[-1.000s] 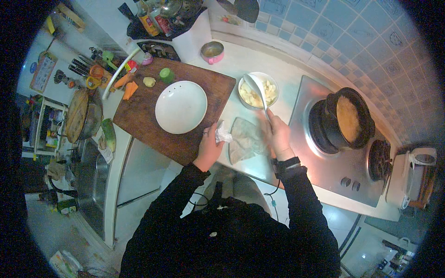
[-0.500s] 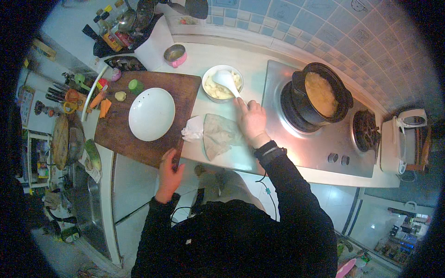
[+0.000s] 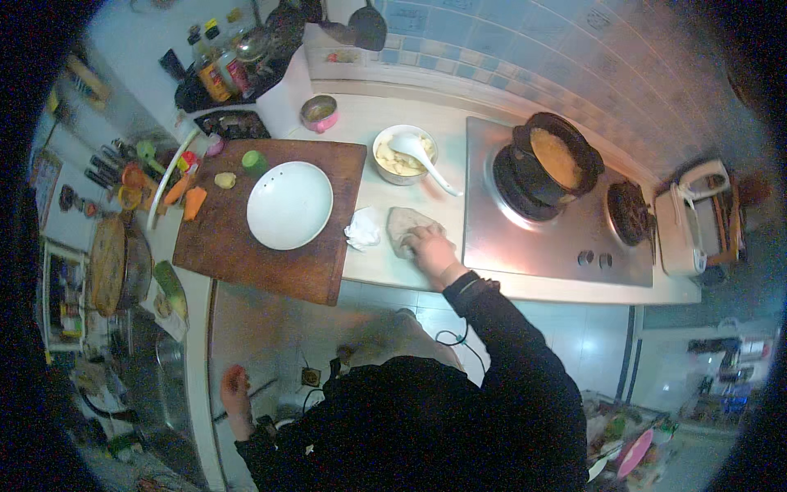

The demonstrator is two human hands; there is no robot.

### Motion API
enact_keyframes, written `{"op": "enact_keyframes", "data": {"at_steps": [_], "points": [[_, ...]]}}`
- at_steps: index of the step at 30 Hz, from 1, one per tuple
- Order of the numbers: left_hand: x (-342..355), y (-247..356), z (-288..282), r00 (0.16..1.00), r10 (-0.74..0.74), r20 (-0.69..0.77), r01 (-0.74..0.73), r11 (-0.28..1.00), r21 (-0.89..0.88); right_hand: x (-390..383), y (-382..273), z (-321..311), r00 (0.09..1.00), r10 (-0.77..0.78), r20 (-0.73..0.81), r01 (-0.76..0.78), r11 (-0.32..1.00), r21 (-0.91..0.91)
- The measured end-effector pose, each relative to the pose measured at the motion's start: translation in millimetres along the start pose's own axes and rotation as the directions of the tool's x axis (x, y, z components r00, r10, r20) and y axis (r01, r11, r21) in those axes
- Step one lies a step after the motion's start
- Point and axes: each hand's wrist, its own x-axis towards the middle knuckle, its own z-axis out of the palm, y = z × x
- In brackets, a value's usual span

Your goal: The person stirs a pot on the stove, adds water from a kettle, and wipes the countertop with a cloth. They handle a bowl, ladle, and kettle while preparing food in a home kitchen.

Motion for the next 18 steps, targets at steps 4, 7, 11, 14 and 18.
{"op": "enact_keyframes", "data": {"at_steps": [4,7,11,14,18], "points": [[14,23,8,0.986,-0.113,0.119,0.095,0.985,0.143,-18,50,-35,0.872,0.481,-0.088,-0.486,0.873,-0.046],[17,68,45,0.932,-0.086,0.353,-0.004,0.969,0.247,-9,95,-40,0.853,0.478,-0.210,-0.502,0.862,-0.075],[36,146,167,0.559,0.138,0.818,-0.116,0.989,-0.088,37,158,-16,0.918,0.393,-0.058,-0.394,0.883,-0.255],[62,194,274,0.428,0.192,0.883,-0.181,0.976,-0.125,88,205,-7,0.918,0.350,-0.187,-0.376,0.918,-0.129],[109,228,385,0.555,-0.095,0.826,0.357,0.925,-0.134,140,245,-18,0.877,0.425,-0.225,-0.452,0.888,-0.087]]}}
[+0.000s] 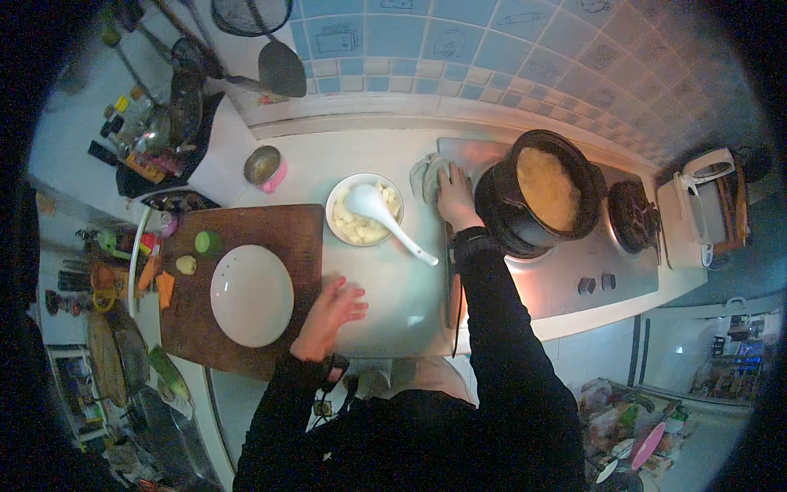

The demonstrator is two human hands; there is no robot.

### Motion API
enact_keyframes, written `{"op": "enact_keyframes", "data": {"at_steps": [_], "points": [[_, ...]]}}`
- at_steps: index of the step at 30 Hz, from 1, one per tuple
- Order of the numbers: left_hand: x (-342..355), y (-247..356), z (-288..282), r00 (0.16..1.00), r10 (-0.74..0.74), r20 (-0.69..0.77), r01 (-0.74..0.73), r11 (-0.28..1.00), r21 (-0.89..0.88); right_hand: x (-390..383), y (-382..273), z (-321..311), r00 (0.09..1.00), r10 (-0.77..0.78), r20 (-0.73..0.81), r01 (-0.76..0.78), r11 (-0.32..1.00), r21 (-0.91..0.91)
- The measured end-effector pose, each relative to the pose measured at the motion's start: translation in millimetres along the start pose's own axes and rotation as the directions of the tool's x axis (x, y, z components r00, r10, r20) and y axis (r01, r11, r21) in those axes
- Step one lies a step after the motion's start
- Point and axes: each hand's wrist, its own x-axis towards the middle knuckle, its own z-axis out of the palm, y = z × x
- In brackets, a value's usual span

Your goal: The person stirs a pot on the stove, adds water from a kettle, and wipes the countertop with a cloth. They handle a bowl, ladle, and kettle while preparing food in a home kitchen.

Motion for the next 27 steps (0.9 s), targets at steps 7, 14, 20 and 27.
{"op": "enact_keyframes", "data": {"at_steps": [7,14,20,27], "points": [[78,24,17,0.986,-0.050,-0.157,0.021,0.983,-0.184,57,-3,-4,0.900,0.376,-0.220,-0.330,0.918,0.220],[85,45,20,0.996,-0.051,-0.074,0.035,0.979,-0.202,106,22,4,0.760,0.626,-0.174,-0.623,0.778,0.078],[92,51,24,0.984,-0.045,-0.173,0.035,0.997,-0.062,136,4,7,0.790,0.612,0.031,-0.607,0.789,-0.099],[82,41,12,0.984,-0.038,-0.175,0.023,0.996,-0.087,132,-48,8,0.890,0.428,0.159,-0.413,0.903,-0.118]]}}
